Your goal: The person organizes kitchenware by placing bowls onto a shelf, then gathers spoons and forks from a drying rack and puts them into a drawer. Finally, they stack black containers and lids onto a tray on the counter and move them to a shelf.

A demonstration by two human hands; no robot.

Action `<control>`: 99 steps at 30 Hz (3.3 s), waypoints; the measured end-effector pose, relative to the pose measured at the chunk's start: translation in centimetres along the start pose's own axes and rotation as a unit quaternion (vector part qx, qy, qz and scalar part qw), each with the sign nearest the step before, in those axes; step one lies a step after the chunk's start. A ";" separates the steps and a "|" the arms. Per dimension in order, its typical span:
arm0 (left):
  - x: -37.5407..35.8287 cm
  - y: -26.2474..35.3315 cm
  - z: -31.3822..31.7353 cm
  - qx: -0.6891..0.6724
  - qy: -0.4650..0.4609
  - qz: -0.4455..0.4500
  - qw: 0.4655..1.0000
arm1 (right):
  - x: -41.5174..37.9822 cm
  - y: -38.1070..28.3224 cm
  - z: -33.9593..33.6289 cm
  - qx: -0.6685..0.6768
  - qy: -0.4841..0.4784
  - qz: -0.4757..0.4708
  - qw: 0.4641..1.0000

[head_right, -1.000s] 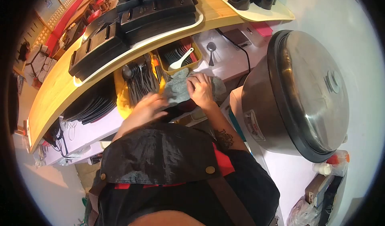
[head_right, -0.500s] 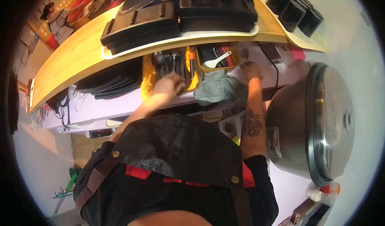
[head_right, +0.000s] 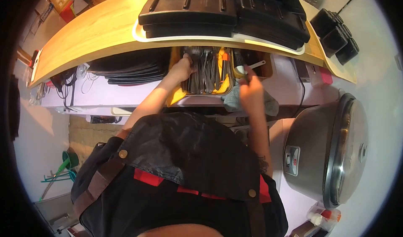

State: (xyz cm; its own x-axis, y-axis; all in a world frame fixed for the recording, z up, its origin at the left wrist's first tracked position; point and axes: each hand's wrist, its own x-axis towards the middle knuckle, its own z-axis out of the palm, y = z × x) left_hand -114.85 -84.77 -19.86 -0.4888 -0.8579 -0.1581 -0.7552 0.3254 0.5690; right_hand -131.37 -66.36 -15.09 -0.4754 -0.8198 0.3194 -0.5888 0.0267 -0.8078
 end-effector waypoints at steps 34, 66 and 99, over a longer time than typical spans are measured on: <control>-1.8 0.3 -0.3 0.100 0.060 0.047 0.992 | 10.4 2.8 13.9 -0.178 -0.098 0.092 0.975; -4.7 1.1 0.8 0.211 0.121 0.118 0.963 | 7.2 -0.1 15.1 -0.284 -0.136 0.025 0.949; -4.1 -0.1 0.6 0.111 0.074 0.133 0.982 | 6.5 0.6 13.5 -0.231 -0.109 0.023 0.966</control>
State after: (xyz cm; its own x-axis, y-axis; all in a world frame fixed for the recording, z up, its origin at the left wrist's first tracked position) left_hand -113.05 -81.04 -19.76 -0.6260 -0.7733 0.1011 -0.6934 0.6112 0.3816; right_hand -125.97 -79.39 -20.20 -0.3884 -0.9114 0.1358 -0.8237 0.2774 -0.4945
